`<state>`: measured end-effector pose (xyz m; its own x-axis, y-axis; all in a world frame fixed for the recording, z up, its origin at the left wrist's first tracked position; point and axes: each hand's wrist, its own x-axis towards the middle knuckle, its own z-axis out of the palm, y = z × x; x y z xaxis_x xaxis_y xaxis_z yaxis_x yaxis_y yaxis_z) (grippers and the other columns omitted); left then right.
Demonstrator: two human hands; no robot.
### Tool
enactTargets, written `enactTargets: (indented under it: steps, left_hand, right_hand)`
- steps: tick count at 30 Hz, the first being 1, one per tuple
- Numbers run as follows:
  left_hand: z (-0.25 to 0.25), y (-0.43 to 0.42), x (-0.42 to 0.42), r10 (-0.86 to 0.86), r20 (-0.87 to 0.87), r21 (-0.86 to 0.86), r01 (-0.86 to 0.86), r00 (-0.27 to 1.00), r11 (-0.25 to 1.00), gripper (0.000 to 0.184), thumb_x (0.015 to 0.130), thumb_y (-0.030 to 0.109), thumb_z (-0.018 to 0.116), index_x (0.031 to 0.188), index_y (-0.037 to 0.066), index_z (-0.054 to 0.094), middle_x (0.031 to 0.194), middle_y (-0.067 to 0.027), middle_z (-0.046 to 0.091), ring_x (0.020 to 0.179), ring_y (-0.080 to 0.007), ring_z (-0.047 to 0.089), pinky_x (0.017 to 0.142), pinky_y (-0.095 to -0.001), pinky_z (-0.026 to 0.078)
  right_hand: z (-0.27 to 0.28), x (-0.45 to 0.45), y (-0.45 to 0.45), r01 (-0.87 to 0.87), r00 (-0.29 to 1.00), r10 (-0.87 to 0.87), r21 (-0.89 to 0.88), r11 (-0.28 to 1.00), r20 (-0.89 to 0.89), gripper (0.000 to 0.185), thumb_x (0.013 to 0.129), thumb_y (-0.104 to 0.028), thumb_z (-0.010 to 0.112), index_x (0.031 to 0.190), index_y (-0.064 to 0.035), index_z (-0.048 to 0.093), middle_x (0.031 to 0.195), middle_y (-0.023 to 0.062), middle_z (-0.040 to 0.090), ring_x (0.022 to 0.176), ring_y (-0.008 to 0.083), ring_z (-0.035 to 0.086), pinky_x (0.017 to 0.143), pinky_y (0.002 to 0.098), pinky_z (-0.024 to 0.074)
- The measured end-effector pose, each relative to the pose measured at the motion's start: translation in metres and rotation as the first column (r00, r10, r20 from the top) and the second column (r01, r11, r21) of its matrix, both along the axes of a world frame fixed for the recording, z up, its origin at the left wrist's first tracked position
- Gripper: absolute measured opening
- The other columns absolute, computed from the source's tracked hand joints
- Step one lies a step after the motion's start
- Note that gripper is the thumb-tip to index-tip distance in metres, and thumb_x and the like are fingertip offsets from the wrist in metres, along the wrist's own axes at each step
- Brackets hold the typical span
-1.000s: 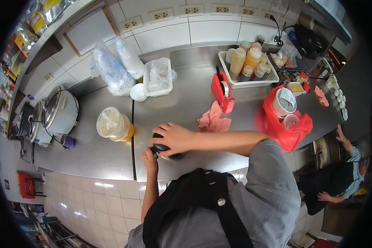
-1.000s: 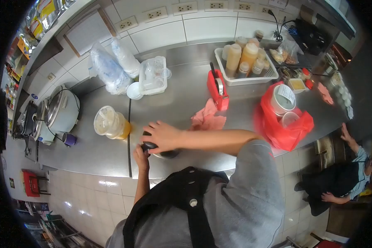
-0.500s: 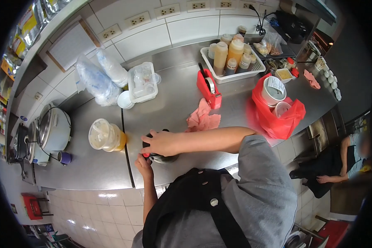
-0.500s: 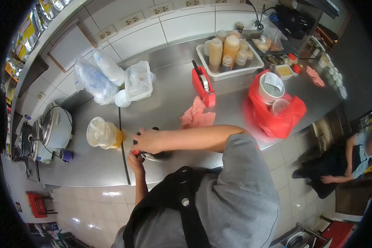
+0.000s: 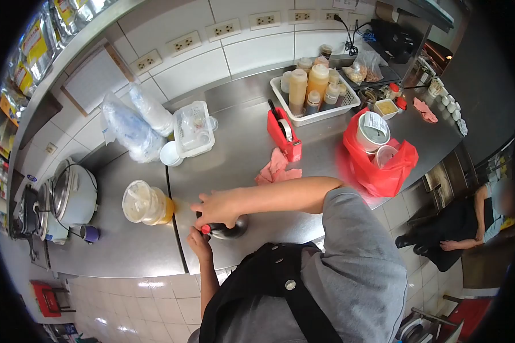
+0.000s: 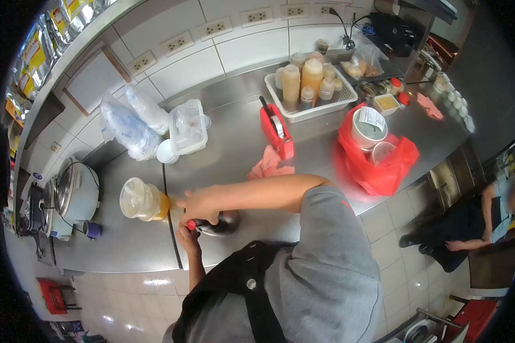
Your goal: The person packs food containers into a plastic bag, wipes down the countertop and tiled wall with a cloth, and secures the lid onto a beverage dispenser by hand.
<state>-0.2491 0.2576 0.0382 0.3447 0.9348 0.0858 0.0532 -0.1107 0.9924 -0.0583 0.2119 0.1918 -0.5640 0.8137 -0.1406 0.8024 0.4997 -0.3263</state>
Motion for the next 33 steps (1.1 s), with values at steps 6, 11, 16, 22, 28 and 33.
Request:
enactTargets:
  steps: [6,11,16,22,28,33]
  left_hand:
    - [-0.009,0.006,-0.008,-0.012,0.011,-0.075,0.013,1.000,0.997,0.049,0.099,0.034,0.037,0.063,0.002,0.045,0.056,-0.0003,0.044,0.049,-0.0090,0.039,0.043,-0.0268,0.028]
    - [-0.010,0.006,-0.012,-0.013,-0.012,-0.055,0.012,1.000,0.998,0.051,0.100,0.036,0.038,0.064,0.003,0.050,0.055,0.0009,0.043,0.050,-0.0080,0.037,0.045,-0.0273,0.026]
    - [-0.002,0.002,-0.007,-0.019,0.002,-0.009,0.019,1.000,1.000,0.052,0.101,0.037,0.035,0.063,0.004,0.049,0.054,0.0029,0.041,0.048,-0.0068,0.035,0.045,-0.0269,0.025]
    - [-0.001,0.000,-0.003,-0.008,0.012,-0.024,0.008,1.000,1.000,0.052,0.102,0.036,0.034,0.062,0.005,0.047,0.054,0.0027,0.041,0.048,-0.0064,0.035,0.045,-0.0259,0.024]
    - [0.005,-0.002,-0.001,-0.005,0.026,-0.042,0.006,1.000,0.999,0.051,0.102,0.037,0.034,0.064,0.005,0.049,0.054,0.0030,0.042,0.047,-0.0057,0.035,0.043,-0.0256,0.023]
    - [0.003,0.000,-0.003,-0.020,-0.022,-0.017,0.019,1.000,1.000,0.051,0.100,0.039,0.033,0.063,0.007,0.048,0.055,0.0034,0.038,0.047,-0.0064,0.032,0.044,-0.0256,0.022]
  right_hand:
    - [-0.001,-0.017,-0.001,0.011,0.996,-0.015,0.047,0.999,0.088,0.062,0.060,-0.012,0.081,0.118,-0.0201,0.059,0.121,0.0131,0.049,0.113,0.0369,0.050,0.088,0.0440,0.0495]
    - [0.000,-0.028,0.016,0.507,0.861,-0.478,-0.215,0.835,0.174,0.078,0.060,-0.035,0.084,0.123,-0.0005,0.054,0.110,0.0204,0.058,0.094,0.0335,0.063,0.076,0.0375,0.0536]
    - [-0.002,-0.028,-0.008,0.389,0.920,-0.392,0.116,0.914,0.001,0.069,0.062,-0.030,0.083,0.124,-0.0124,0.057,0.124,0.0201,0.051,0.105,0.0350,0.057,0.075,0.0416,0.0528]
    - [0.011,-0.009,0.006,-0.026,0.989,0.022,0.026,0.999,0.149,0.066,0.062,-0.011,0.078,0.123,-0.0229,0.057,0.124,0.0109,0.048,0.115,0.0339,0.046,0.084,0.0490,0.0498]
    - [0.002,-0.009,0.007,-0.027,0.995,0.029,-0.019,0.999,0.097,0.062,0.060,-0.012,0.078,0.119,-0.0210,0.059,0.122,0.0100,0.050,0.113,0.0329,0.048,0.082,0.0454,0.0516]
    - [-0.004,-0.017,0.004,0.177,0.961,-0.185,0.058,0.983,0.204,0.055,0.066,-0.017,0.075,0.119,-0.0220,0.061,0.119,0.0098,0.054,0.112,0.0341,0.050,0.081,0.0421,0.0523]
